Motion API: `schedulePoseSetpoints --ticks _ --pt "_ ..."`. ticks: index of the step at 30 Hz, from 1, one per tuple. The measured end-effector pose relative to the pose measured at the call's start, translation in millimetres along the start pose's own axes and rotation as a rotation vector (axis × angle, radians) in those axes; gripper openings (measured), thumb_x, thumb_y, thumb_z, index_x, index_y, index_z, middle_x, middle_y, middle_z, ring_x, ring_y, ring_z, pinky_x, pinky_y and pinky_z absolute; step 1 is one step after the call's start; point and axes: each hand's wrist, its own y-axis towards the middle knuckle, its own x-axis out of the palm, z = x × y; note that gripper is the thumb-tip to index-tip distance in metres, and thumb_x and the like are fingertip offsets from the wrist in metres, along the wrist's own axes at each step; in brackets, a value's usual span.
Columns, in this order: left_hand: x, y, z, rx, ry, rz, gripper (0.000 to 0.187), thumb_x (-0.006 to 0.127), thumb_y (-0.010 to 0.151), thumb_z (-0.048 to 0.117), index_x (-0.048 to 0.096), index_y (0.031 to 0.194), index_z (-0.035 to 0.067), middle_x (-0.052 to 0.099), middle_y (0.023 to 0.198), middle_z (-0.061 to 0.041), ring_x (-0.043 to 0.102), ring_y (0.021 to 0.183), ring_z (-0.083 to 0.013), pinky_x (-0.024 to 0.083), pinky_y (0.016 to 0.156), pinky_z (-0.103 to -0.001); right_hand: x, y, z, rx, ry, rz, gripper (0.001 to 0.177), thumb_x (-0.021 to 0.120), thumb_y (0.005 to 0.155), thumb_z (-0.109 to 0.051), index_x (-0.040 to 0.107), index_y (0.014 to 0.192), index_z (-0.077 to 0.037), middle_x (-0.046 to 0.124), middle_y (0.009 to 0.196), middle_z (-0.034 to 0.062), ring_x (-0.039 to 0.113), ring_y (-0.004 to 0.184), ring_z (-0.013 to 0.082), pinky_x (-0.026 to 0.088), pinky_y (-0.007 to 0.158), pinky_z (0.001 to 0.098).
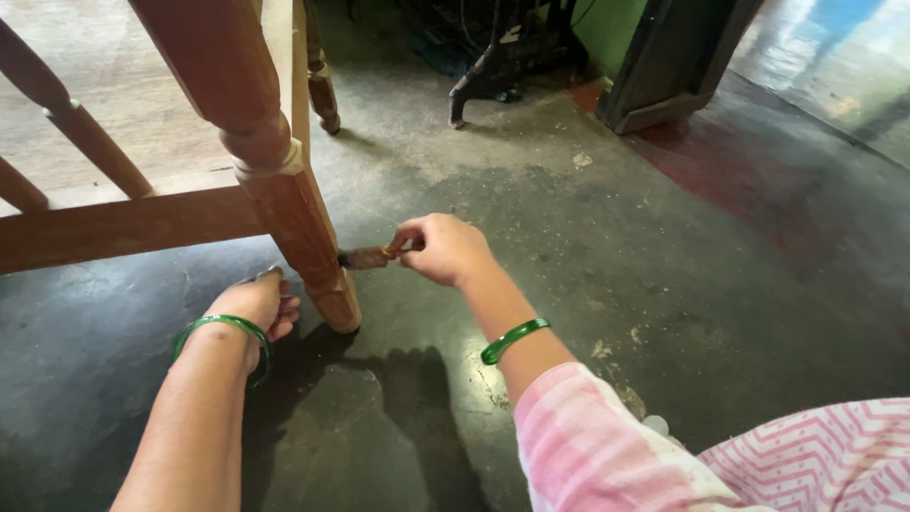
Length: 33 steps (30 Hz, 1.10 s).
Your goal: The person sands a wooden chair with a small sanding block. They work on the front leg, then move to the armrest and back spindles, rubbing the surfaces to smooth them.
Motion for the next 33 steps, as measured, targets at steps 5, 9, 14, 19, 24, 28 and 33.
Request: schedulePoseSetpoints --ticks 5,9,14,19,24,28,33 --pt "5.6 1.2 -0.5 0.044 -0.011 -0.038 0.041 0.041 0.108 0.041 0.067 0.109 0.009 0.067 0.092 -0.004 0.062 0.077 -0.0169 0.049 0.060 -0.030 -13.9 7.2 24.9 0.035 0.095 0.046 0.026 0.074 0.083 -0.026 0.078 0.108 -0.030 0.078 0.099 0.0017 0.073 0.092 0.0198 0.054 0.079 0.0336" --pt "6.1 0.6 -2.2 0.039 0.017 -0.047 0.040 0.042 0.107 0.038 0.069 0.110 0.010 0.069 0.092 -0.005 0.060 0.074 -0.0147 0.050 0.060 -0.028 15.3 17.0 28.5 0.114 -0.053 0.102 0.038 0.061 0.089 -0.012 0.074 0.118 -0.034 0.077 0.105 0.0023 0.072 0.094 0.0221 0.044 0.094 0.0394" --pt "11.0 2.9 -5.0 0.031 0.019 -0.027 0.036 0.045 0.105 0.035 0.070 0.113 0.010 0.069 0.093 -0.005 0.059 0.072 -0.0137 0.049 0.060 -0.028 70.5 8.9 25.5 -0.007 -0.022 0.087 0.041 0.058 0.086 -0.006 0.077 0.112 -0.031 0.078 0.111 0.0001 0.070 0.105 0.0207 0.043 0.097 0.0419" --pt "10.4 7.6 -5.1 0.021 0.030 -0.028 0.037 0.042 0.105 0.033 0.069 0.118 0.011 0.071 0.094 -0.006 0.060 0.072 -0.0145 0.050 0.060 -0.029 48.4 21.5 53.8 0.025 0.068 -0.090 0.038 0.064 0.086 -0.015 0.076 0.116 -0.035 0.074 0.115 -0.0006 0.069 0.106 0.0215 0.050 0.096 0.0364" --pt "11.5 8.2 -5.3 0.025 0.035 -0.054 0.041 0.043 0.106 0.039 0.068 0.122 0.010 0.071 0.096 -0.005 0.060 0.076 -0.0136 0.051 0.062 -0.028 42.6 20.8 41.3 0.032 -0.052 -0.011 0.037 0.058 0.089 -0.017 0.076 0.114 -0.037 0.077 0.113 -0.0030 0.070 0.108 0.0178 0.044 0.096 0.0394" --pt "15.3 8.1 -2.0 0.020 0.037 -0.055 0.042 0.043 0.106 0.039 0.069 0.122 0.011 0.072 0.100 -0.004 0.059 0.078 -0.0137 0.051 0.065 -0.029 48.1 7.3 22.5 -0.035 -0.100 -0.253 0.038 0.055 0.091 -0.016 0.078 0.112 -0.038 0.077 0.112 -0.0005 0.070 0.106 0.0183 0.042 0.100 0.0379" --pt "9.5 3.5 3.6 0.046 0.091 -0.030 0.038 0.048 0.105 0.038 0.072 0.119 0.011 0.072 0.102 -0.003 0.058 0.080 -0.0153 0.050 0.070 -0.032 42.2 0.4 20.8 0.081 -0.219 -0.217 0.044 0.059 0.081 -0.007 0.079 0.109 -0.034 0.075 0.114 0.0006 0.068 0.109 0.0195 0.038 0.100 0.0396"
